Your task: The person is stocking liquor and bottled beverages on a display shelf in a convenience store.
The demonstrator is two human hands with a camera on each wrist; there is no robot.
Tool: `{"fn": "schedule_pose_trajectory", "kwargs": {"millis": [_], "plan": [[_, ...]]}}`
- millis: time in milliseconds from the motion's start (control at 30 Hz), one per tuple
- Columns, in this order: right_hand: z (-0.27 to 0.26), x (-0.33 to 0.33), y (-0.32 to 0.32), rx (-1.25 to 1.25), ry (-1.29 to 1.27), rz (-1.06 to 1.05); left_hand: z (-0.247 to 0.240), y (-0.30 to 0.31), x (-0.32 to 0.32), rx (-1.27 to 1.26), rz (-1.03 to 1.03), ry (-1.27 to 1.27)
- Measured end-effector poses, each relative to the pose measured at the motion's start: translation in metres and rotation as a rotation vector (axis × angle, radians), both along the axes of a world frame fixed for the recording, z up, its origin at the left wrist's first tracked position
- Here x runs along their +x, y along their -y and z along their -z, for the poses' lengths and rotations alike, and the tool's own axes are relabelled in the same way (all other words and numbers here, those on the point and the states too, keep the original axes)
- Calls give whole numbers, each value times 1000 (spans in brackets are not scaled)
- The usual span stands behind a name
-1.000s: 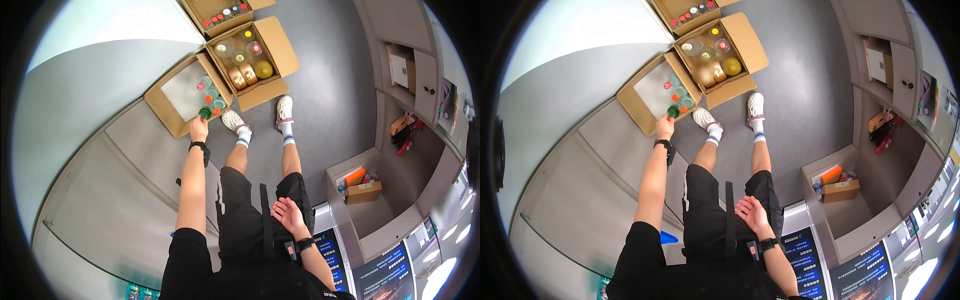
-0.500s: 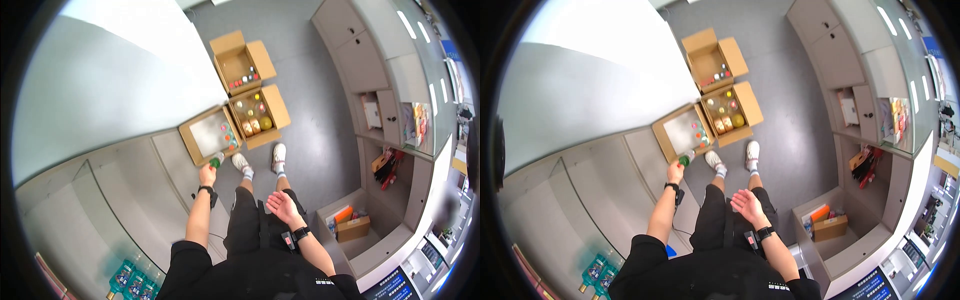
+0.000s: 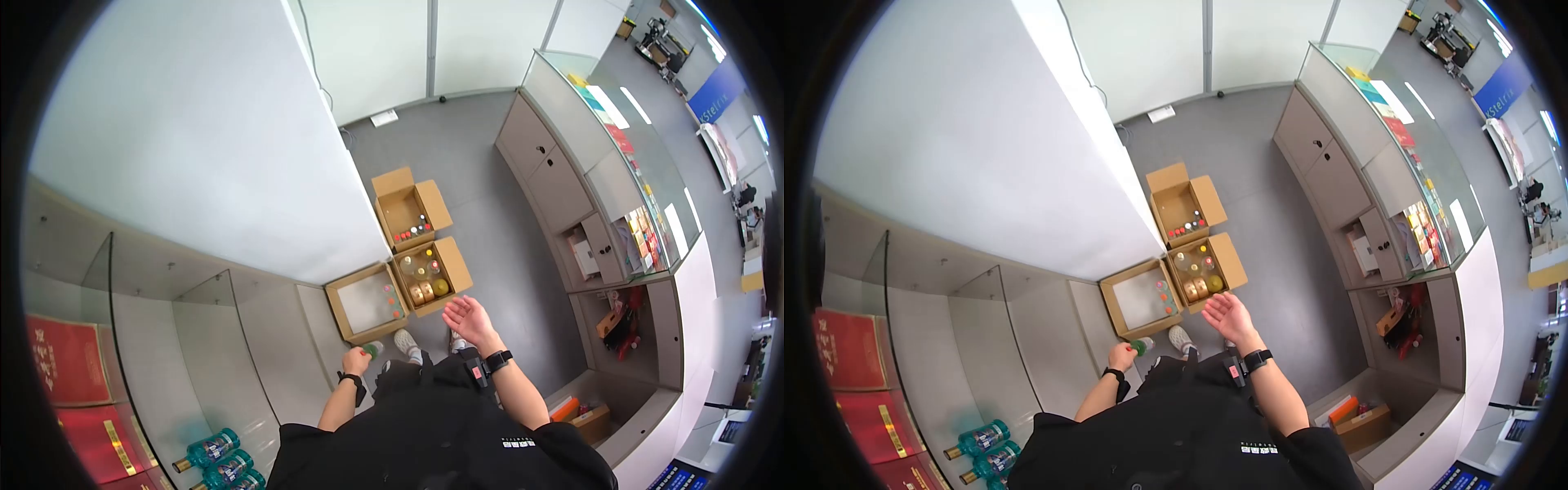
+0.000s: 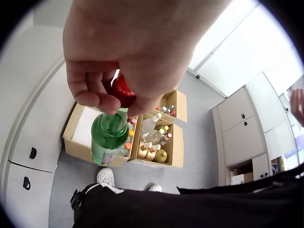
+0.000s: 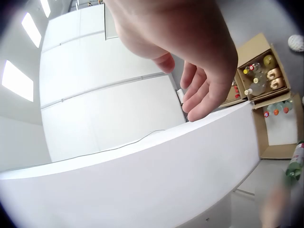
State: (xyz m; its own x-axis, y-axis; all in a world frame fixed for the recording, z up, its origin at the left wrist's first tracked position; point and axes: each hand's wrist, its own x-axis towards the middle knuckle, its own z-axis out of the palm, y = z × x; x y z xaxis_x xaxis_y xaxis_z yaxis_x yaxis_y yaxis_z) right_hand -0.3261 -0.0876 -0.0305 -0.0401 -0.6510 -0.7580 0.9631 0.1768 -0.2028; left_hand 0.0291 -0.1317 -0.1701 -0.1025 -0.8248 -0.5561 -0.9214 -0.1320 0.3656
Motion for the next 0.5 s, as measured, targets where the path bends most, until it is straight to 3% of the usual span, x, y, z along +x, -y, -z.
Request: {"fn": "schedule_pose_trajectory", "kwargs": {"millis": [167, 500], "plan": [[-27, 0, 23, -83, 20, 43, -3, -27, 28, 25, -9, 20], [-58, -14, 92, -188, 42, -107, -40, -91, 52, -36, -363, 28]]}}
